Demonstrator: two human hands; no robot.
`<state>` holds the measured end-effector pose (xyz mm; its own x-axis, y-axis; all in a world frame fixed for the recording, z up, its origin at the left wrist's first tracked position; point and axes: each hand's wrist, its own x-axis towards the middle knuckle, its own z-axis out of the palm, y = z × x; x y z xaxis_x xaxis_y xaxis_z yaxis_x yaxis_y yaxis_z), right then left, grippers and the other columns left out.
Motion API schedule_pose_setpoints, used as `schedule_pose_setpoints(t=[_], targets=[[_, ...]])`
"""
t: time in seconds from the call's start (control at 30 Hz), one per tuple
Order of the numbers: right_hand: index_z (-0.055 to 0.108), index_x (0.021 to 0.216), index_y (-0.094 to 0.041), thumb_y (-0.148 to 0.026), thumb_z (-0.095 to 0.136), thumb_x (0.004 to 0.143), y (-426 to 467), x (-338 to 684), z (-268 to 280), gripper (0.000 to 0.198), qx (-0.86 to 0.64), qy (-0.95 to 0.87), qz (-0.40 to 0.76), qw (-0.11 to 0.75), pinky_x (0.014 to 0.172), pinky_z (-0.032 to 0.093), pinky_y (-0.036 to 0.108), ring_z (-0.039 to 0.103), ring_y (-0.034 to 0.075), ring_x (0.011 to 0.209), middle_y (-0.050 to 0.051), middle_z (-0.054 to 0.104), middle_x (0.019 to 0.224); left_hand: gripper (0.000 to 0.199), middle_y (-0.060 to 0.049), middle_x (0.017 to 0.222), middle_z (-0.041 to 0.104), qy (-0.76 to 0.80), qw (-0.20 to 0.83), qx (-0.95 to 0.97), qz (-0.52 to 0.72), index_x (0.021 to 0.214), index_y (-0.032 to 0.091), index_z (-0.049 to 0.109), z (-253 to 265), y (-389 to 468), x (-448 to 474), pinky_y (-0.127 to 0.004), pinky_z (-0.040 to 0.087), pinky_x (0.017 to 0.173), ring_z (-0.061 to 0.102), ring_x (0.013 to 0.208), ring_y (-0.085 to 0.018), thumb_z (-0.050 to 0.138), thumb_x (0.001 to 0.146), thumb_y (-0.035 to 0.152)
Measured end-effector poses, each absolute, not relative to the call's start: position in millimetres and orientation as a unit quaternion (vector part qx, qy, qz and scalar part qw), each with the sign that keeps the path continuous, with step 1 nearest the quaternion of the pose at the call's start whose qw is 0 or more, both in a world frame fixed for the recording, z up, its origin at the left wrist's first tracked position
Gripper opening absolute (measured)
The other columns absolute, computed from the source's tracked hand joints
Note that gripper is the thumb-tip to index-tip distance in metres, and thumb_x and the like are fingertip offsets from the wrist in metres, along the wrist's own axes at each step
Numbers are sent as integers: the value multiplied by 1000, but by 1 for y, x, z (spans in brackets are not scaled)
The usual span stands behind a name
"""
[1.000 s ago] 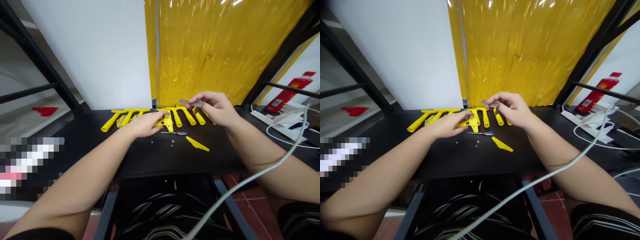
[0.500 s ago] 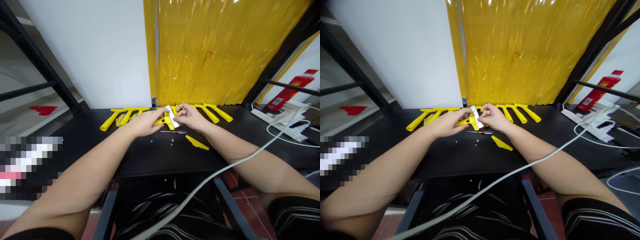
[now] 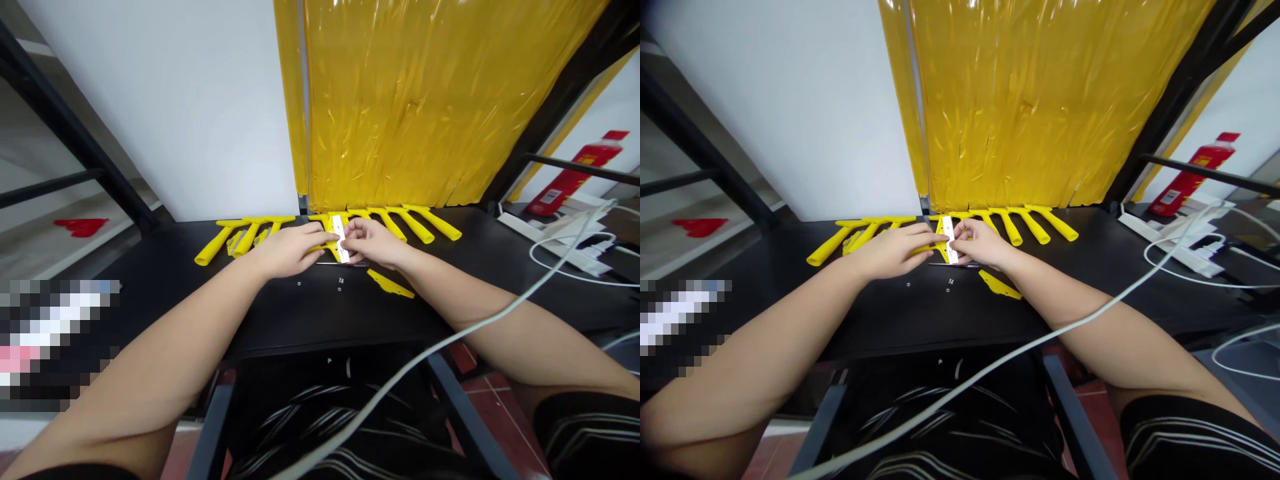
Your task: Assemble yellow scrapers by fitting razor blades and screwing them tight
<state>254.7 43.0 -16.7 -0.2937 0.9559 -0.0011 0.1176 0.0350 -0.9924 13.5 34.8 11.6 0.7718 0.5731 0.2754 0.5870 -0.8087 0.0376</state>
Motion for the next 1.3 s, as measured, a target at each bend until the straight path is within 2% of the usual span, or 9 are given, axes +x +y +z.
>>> schedule_pose_setpoints(t=[0.23, 0.43, 0.57, 0.63, 0.77, 0.83, 0.97, 1.1, 1.3], targets=[[59, 89, -20, -15, 86, 85, 45, 259, -18, 27, -432, -619, 534, 381, 56, 67, 22, 71, 12, 55, -3, 68, 66, 48, -9, 132, 65, -290, 35, -947, -133, 151, 29, 60, 10, 35, 12, -36, 54, 97, 68, 110, -22, 49, 105, 26], [61, 90, -19, -22, 84, 87, 46, 258, -20, 24, -426, -637, 532, 359, 61, 67, 24, 73, 13, 59, -1, 70, 68, 48, -10, 131, 66, -279, 28, -951, -131, 151, 27, 60, 11, 34, 12, -37, 54, 95, 67, 110, -23, 48, 105, 27], [61, 94, -21, -35, 91, 79, 49, 274, -8, 36, -446, -685, 470, 332, 52, 62, 28, 69, 15, 57, -1, 69, 69, 48, -11, 129, 66, -289, 13, -948, -129, 152, 26, 60, 12, 33, 13, -38, 55, 96, 67, 111, -24, 47, 106, 27], [63, 91, -20, -42, 90, 78, 49, 293, 5, 37, -451, -743, 423, 258, 53, 59, 28, 68, 15, 60, 1, 71, 73, 48, -11, 126, 67, -289, 6, -948, -129, 151, 25, 61, 13, 33, 13, -38, 54, 97, 67, 112, -24, 47, 105, 27], [66, 93, -20, -51, 91, 71, 40, 323, 23, 45, -468, -781, 413, -28, 59, 55, 30, 68, 17, 62, 2, 74, 74, 47, -12, 128, 67, -291, -5, -950, -117, 150, 23, 63, 14, 32, 15, -40, 54, 98, 67, 112, -25, 47, 105, 27], [64, 94, -21, -51, 93, 65, 33, 326, 26, 51, -510, -780, 351, -94, 57, 51, 31, 69, 19, 62, 2, 74, 73, 47, -12, 130, 68, -293, -11, -949, -113, 150, 24, 63, 14, 32, 15, -41, 55, 97, 68, 111, -25, 49, 105, 28], [64, 100, -22, -52, 91, 64, 24, 312, 23, 55, -516, -801, 269, -137, 60, 47, 32, 70, 21, 64, 1, 74, 73, 47, -11, 130, 69, -294, -19, -949, -117, 149, 25, 63, 13, 32, 15, -41, 54, 98, 68, 115, -25, 50, 105, 27], [67, 96, -23, -54, 90, 63, 19, 303, 25, 51, -488, -825, 246, -145, 64, 44, 32, 71, 23, 77, 2, 76, 85, 46, -12, 133, 69, -306, -23, -945, -112, 148, 25, 64, 14, 32, 15, -42, 54, 100, 69, 114, -26, 51, 104, 29], [67, 90, -22, -36, 84, 66, 14, 302, 32, 33, -478, -827, 254, -153, 66, 45, 31, 68, 20, 76, 1, 77, 91, 44, -11, 132, 69, -299, -17, -946, -121, 147, 25, 63, 12, 35, 13, -41, 53, 102, 68, 115, -25, 49, 105, 29]])
